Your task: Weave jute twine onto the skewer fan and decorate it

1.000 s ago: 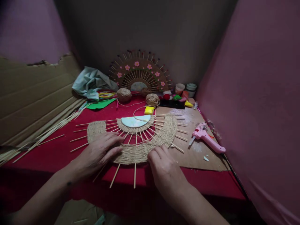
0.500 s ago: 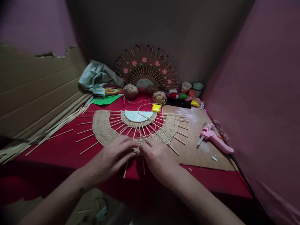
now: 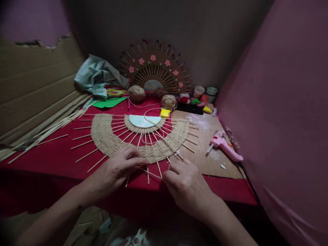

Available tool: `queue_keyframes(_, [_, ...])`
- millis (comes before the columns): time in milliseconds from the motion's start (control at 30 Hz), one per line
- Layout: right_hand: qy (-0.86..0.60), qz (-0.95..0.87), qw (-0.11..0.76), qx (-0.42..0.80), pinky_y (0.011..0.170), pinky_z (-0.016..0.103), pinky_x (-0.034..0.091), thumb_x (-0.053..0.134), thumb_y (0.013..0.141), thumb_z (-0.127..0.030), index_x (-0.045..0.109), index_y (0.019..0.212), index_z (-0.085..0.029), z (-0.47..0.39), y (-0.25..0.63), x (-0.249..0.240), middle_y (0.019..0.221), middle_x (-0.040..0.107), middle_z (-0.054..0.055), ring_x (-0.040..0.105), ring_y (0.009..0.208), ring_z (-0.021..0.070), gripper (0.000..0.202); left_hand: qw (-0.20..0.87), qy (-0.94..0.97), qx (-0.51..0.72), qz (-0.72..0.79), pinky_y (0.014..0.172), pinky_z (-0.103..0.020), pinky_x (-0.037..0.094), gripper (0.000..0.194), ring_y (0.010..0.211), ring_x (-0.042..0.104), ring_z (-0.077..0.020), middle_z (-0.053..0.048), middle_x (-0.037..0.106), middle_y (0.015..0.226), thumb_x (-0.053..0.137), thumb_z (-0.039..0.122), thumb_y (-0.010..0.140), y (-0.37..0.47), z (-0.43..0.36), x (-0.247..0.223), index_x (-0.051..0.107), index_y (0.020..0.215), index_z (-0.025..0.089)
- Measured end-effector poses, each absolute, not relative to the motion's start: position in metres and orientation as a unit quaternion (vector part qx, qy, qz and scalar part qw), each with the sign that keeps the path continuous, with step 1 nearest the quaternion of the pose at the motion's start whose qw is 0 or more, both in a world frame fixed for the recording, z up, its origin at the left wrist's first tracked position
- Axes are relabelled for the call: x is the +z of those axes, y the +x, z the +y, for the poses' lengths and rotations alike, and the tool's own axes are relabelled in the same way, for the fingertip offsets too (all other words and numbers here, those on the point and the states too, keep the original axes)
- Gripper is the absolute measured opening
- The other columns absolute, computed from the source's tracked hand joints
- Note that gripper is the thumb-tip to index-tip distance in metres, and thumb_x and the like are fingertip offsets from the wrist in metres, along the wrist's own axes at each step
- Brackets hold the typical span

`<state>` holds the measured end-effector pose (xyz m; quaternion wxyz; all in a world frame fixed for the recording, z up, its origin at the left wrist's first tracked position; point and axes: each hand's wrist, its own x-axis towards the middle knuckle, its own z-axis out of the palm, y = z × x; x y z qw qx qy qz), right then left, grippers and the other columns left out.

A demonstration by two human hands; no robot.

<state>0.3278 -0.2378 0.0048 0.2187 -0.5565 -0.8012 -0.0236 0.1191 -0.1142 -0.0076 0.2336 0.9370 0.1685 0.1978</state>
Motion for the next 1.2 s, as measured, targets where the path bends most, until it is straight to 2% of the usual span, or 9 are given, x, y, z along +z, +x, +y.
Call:
queue_keyframes(200, [-0.548, -0.812, 0.198, -0.031, 0.060, 0.030, 0.031, 0.044, 0.086, -0.010, 0.061, 0.067, -0.015, -0.247, 0.328, -0.005, 0.066, 0.052, 0.004, 0.040, 0.064, 0.0137, 0.026, 0.221, 0.945, 0.151, 0.188, 0.078, -0.032, 0.043, 0.022, 0.091, 0.048, -0.0178, -0.007, 0.054, 0.098, 0.040, 0.023, 0.094, 0.121, -0.116, 0.005, 0.060, 0.103, 0.021])
queue_keyframes(433, [-0.529, -0.821, 0.212, -0.040, 0.058, 0.029, 0.030, 0.044, 0.085, -0.009, 0.060, 0.065, -0.014, -0.248, 0.332, -0.007, 0.067, 0.052, 0.005, 0.038, 0.064, 0.0144, 0.026, 0.101, 0.972, 0.142, 0.156, 0.066, -0.029, 0.039, 0.023, 0.079, 0.046, -0.0167, -0.006, 0.052, 0.086, 0.039, 0.023, 0.095, 0.143, -0.126, 0.004, 0.061, 0.103, 0.021])
queue_keyframes(600, [-0.541, -0.812, 0.205, -0.076, 0.058, 0.030, 0.028, 0.045, 0.085, -0.010, 0.059, 0.066, -0.014, -0.243, 0.335, -0.010, 0.068, 0.051, 0.005, 0.036, 0.064, 0.0145, 0.025, -0.015, 0.990, 0.119, 0.078, 0.070, -0.033, 0.040, 0.016, 0.080, 0.047, -0.0190, -0.009, 0.054, 0.091, 0.044, 0.018, 0.091, 0.165, -0.123, 0.000, 0.060, 0.091, 0.016])
queue_keyframes(733, [-0.522, -0.827, 0.192, -0.084, 0.060, 0.030, 0.029, 0.045, 0.085, -0.009, 0.059, 0.067, -0.015, -0.242, 0.337, -0.009, 0.069, 0.052, 0.005, 0.036, 0.064, 0.0145, 0.024, -0.060, 0.993, 0.093, 0.028, 0.074, -0.036, 0.041, 0.010, 0.087, 0.049, -0.0224, -0.010, 0.055, 0.097, 0.049, 0.017, 0.088, 0.172, -0.117, 0.004, 0.057, 0.093, 0.015])
queue_keyframes(933, [-0.503, -0.842, 0.186, -0.049, 0.059, 0.029, 0.032, 0.042, 0.089, -0.009, 0.063, 0.073, -0.015, -0.243, 0.342, -0.005, 0.070, 0.054, 0.004, 0.040, 0.064, 0.0139, 0.027, -0.091, 0.993, 0.075, -0.014, 0.071, -0.036, 0.040, 0.010, 0.088, 0.051, -0.0233, -0.010, 0.057, 0.097, 0.049, 0.019, 0.088, 0.180, -0.120, 0.009, 0.057, 0.093, 0.015])
queue_keyframes(1100, [-0.506, -0.838, 0.200, -0.038, 0.057, 0.029, 0.032, 0.043, 0.089, -0.010, 0.066, 0.076, -0.014, -0.245, 0.343, -0.005, 0.070, 0.056, 0.005, 0.043, 0.064, 0.0138, 0.027, -0.072, 0.996, 0.042, -0.034, 0.060, -0.031, 0.037, 0.014, 0.083, 0.052, -0.0203, -0.009, 0.058, 0.098, 0.045, 0.021, 0.091, 0.186, -0.119, 0.009, 0.058, 0.092, 0.016])
queue_keyframes(1200, [-0.504, -0.843, 0.182, -0.045, 0.058, 0.030, 0.033, 0.042, 0.090, -0.011, 0.067, 0.080, -0.015, -0.244, 0.343, -0.005, 0.071, 0.057, 0.005, 0.044, 0.065, 0.0142, 0.027, -0.056, 0.996, 0.054, -0.038, 0.064, -0.030, 0.038, 0.017, 0.088, 0.052, -0.0197, -0.009, 0.057, 0.104, 0.042, 0.019, 0.093, 0.184, -0.115, 0.011, 0.058, 0.097, 0.016])
